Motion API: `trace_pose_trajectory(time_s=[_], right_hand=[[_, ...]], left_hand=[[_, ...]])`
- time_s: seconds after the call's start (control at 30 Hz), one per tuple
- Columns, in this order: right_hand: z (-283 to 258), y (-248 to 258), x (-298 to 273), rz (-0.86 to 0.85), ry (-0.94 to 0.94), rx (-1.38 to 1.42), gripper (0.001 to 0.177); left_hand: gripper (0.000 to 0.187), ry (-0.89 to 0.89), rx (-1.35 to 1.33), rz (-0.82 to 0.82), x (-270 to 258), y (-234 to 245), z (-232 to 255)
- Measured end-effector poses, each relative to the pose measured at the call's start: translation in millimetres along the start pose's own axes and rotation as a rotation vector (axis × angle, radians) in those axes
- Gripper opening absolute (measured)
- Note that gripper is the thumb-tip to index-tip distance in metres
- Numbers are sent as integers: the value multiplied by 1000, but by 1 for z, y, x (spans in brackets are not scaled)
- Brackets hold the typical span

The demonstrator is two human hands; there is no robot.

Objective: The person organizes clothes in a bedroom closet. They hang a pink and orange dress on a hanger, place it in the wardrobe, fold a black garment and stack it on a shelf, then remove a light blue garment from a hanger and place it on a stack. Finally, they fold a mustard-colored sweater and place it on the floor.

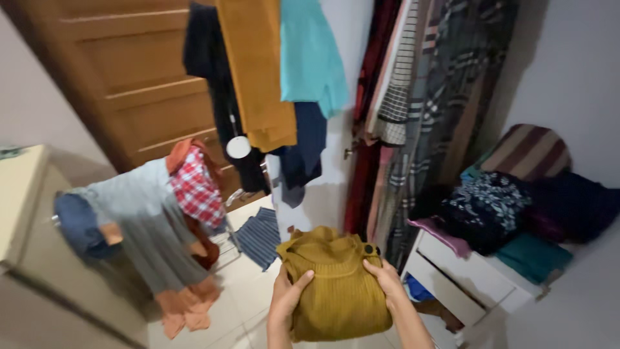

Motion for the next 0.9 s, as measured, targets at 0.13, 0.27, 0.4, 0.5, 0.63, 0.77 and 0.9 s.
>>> trace_pose_trajectory(time_s=[0.13, 0.27, 0.4, 0.5, 0.63, 0.77, 0.9], right_hand=[[3, -23, -32, -107, 12, -4, 54], [-5, -37, -75, -162, -30, -123, 76], [-22, -54, -126, -251, 134, -237, 110], [-26, -71, -163, -334, 259, -241, 113], [-19, -77, -201, -302, 338, -275, 104], [6, -73, -227, -236, 280, -292, 98], [27, -65, -254, -247, 274, -266, 95]], left_hand=[[61, -78, -2, 127, -26, 37, -12], [61, -150, 0, 224, -51, 65, -11], [64, -209, 56, 286, -88, 84, 6], [73, -206, 12, 311, -119, 94, 16], [84, -186, 38, 360, -157, 106, 28], [90, -156, 97, 411, -190, 119, 23], [89, -60, 44, 433, -219, 127, 2]])
Point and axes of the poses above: each hand's wrist, its own x-axis towards the middle knuckle, its own y-axis out of the back of the hand, z = x × y, the point moved 9 cm from there along x, towards the middle knuckle, and after that the axes turned 13 degrees about -x, right-handed, at the moved point
